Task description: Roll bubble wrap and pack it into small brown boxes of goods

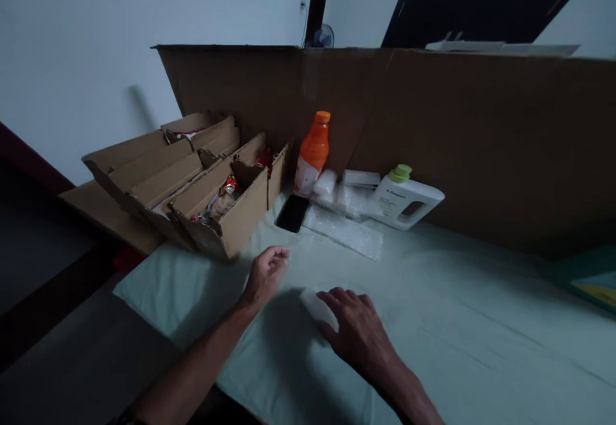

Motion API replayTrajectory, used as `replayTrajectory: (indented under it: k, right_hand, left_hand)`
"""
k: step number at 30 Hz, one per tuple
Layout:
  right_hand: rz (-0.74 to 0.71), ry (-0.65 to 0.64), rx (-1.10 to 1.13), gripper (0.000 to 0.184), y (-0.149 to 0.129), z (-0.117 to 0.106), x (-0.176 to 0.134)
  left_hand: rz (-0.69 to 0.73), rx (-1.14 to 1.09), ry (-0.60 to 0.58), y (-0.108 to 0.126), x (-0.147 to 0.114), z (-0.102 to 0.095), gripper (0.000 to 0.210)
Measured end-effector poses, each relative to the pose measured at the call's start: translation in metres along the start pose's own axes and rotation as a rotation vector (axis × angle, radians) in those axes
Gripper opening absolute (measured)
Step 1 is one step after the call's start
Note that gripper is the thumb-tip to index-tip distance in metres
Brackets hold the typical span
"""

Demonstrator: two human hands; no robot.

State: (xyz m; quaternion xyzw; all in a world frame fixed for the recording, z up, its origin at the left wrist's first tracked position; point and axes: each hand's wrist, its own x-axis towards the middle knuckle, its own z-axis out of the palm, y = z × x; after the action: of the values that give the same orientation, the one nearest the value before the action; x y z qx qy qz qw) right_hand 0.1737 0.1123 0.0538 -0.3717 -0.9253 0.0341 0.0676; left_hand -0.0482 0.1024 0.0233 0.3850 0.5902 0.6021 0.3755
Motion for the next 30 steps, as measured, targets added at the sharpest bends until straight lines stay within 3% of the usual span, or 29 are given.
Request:
replayTrajectory:
  k: [4, 6, 9, 11, 14, 16, 21, 24, 26, 30]
  right_hand:
    - [0.083, 0.042, -0.022, 0.04, -0.001, -0.014, 0.02]
    - [0.13, -0.064, -0.103, 0.045, -0.01, -0.011, 0.031]
    - [0.137, -0.29, -0.148, 0.029, -0.026, -0.002, 0.036]
    - [0.082, -0.364, -0.07, 0.024, -0.036, -0.003, 0.033]
    - [-0.055, -0.366, 0.141, 0.026, -0.048, -0.021, 0.036]
    - [-0.101, -0.299, 0.234, 0.038, -0.057, -0.038, 0.055]
    - [-0.103, 0.068, 0.096, 0.068, -0.084, -0.062, 0.159]
    - [-0.101, 0.093, -0.035, 0.052, -0.102, -0.066, 0.214]
    - [-0.108, 0.078, -0.052, 0.033, -0.113, -0.069, 0.227]
    - [-0.166, 0.074, -0.068, 0.02, -0.136, -0.072, 0.189]
  left_hand:
    - [0.192, 0.139, 0.094, 0.002, -0.038, -0.051, 0.018]
    - [0.253, 0.228, 0.185, -0.004, -0.049, -0.079, 0.018]
    - [0.266, 0.287, 0.283, -0.016, -0.058, -0.112, 0.019]
    - [0.253, 0.289, 0.328, -0.025, -0.061, -0.126, 0.018]
    - [0.195, 0.262, 0.381, -0.037, -0.061, -0.135, 0.02]
    - [0.171, 0.24, 0.411, -0.041, -0.06, -0.135, 0.026]
    - [0.159, 0.188, 0.416, -0.04, -0.058, -0.132, 0.045]
    - [0.174, 0.161, 0.408, -0.037, -0.058, -0.135, 0.052]
    - [0.181, 0.158, 0.426, -0.038, -0.059, -0.139, 0.054]
    - [0.124, 0.171, 0.462, -0.043, -0.063, -0.143, 0.065]
